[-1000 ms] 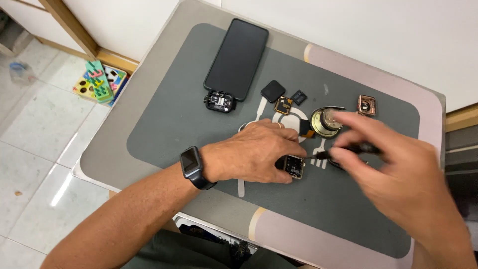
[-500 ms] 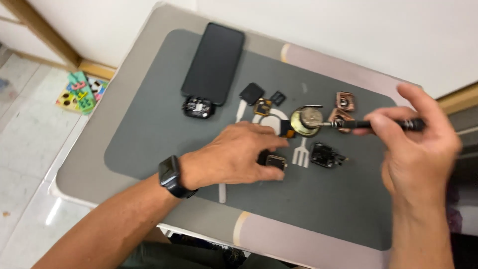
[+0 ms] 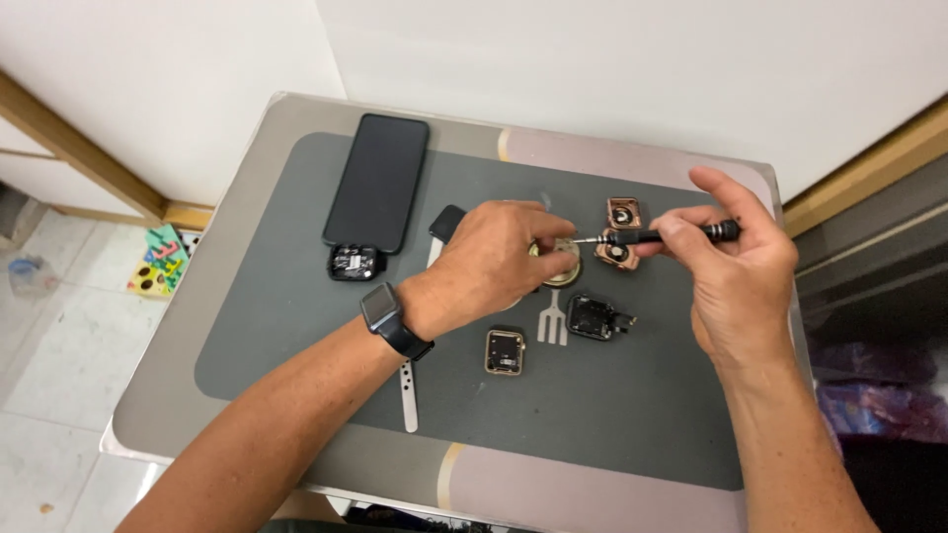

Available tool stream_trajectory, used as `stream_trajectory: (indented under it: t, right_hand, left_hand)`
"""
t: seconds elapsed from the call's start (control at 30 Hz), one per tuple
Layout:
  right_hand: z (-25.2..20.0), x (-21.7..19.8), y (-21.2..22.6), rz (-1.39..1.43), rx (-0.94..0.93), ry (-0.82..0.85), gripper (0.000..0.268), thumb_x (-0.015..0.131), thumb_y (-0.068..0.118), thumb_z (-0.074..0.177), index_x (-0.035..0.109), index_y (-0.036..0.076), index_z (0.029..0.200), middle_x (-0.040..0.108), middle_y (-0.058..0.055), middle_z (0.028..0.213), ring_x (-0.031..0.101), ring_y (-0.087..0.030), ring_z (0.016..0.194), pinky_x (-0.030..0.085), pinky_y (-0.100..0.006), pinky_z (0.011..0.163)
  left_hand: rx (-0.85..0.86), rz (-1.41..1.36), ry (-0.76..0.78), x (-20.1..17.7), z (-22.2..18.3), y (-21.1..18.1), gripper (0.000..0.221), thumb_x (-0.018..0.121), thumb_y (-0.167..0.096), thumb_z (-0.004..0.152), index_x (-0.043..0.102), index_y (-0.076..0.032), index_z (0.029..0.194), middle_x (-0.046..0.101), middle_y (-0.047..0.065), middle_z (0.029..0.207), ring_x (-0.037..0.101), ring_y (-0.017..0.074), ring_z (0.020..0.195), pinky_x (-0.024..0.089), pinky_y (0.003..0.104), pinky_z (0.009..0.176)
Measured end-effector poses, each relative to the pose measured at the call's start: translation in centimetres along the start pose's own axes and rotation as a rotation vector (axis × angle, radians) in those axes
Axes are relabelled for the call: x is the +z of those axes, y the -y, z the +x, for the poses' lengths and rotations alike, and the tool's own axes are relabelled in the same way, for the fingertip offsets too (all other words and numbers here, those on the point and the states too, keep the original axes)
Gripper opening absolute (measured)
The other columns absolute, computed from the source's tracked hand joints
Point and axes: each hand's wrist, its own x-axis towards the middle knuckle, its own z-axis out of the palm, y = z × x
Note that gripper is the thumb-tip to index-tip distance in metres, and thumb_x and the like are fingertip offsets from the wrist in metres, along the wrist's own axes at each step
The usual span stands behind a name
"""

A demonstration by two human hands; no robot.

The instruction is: Repairing or assembling internal components of a smartwatch using a precision screwdriver and manual manipulation.

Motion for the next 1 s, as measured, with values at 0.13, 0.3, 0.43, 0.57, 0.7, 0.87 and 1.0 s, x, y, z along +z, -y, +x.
stream_trajectory:
  t: [0.13,0.3,0.43,0.57,0.7,0.87,1.0]
  right_hand:
    - [0.2,-0.3,0.5,-0.003,0.03,-0.023,0.05,0.07,0.002,0.092,0.058,-0.004,0.14,0.068,-0.009,0.092,0.072,-0.023,0.07,0.069,-0.031,0.079]
    - [0.2,-0.4,1.2,-0.04,0.024,0.006,0.048,0.071,0.001,0.093,0.06,-0.001,0.139,0.07,-0.007,0.092,0.075,-0.025,0.069,0.065,-0.027,0.08]
    - [0.4,-0.5,0.8,-0.059,0.026,-0.003,0.048,0.071,0.003,0.092,0.06,0.001,0.139,0.07,-0.006,0.092,0.076,-0.023,0.069,0.059,-0.023,0.082]
    - [0.4,-0.6,0.8,-0.053,0.037,0.016,0.048,0.072,0.003,0.092,0.06,0.001,0.139,0.069,-0.005,0.091,0.076,-0.023,0.069,0.061,-0.025,0.081]
    - [0.3,-0.2,0.8,-0.044,0.029,0.046,0.048,0.07,0.001,0.093,0.059,0.0,0.14,0.068,-0.007,0.091,0.075,-0.023,0.069,0.063,-0.028,0.08]
    - [0.3,-0.5,1.2,-0.087,0.016,0.04,0.048,0.069,-0.001,0.095,0.057,0.0,0.142,0.069,-0.008,0.098,0.076,-0.022,0.073,0.063,-0.028,0.083]
    - [0.5,-2.3,1.9,-0.338,-0.181,-0.022,0.044,0.068,-0.006,0.106,0.054,-0.006,0.147,0.067,-0.012,0.101,0.075,-0.02,0.073,0.054,-0.019,0.053]
  left_hand:
    - [-0.002,-0.009,0.004,0.7,0.5,0.5,0.016,0.07,-0.022,0.092,0.079,-0.011,0.084,0.077,-0.002,0.074,0.068,0.0183,0.071,0.049,0.036,0.062]
    - [0.082,-0.023,-0.048,0.0,1.0,0.4,0.018,0.068,-0.014,0.093,0.079,-0.013,0.08,0.079,-0.002,0.078,0.074,0.0144,0.072,0.054,0.033,0.059]
    - [0.099,0.026,-0.038,-0.4,1.3,0.8,0.022,0.07,-0.01,0.093,0.072,-0.01,0.071,0.066,-0.004,0.06,0.06,0.0134,0.059,0.048,0.032,0.058]
    - [-0.051,0.043,0.053,-1.0,1.5,0.6,0.018,0.076,-0.02,0.089,0.08,-0.011,0.104,0.076,0.0,0.088,0.07,0.016,0.08,0.053,0.031,0.073]
    - [0.052,0.008,0.034,-0.5,1.6,0.6,0.016,0.08,-0.022,0.089,0.081,-0.009,0.098,0.071,-0.001,0.072,0.061,0.0144,0.064,0.046,0.033,0.06]
    - [0.019,-0.027,0.04,-0.4,1.9,0.6,0.015,0.071,-0.013,0.093,0.078,-0.011,0.08,0.076,-0.003,0.073,0.066,0.0104,0.066,0.05,0.029,0.058]
    - [-0.065,0.077,0.082,-0.2,2.4,1.6,0.014,0.072,-0.013,0.09,0.08,-0.013,0.079,0.076,-0.005,0.069,0.063,0.0099,0.059,0.047,0.03,0.055]
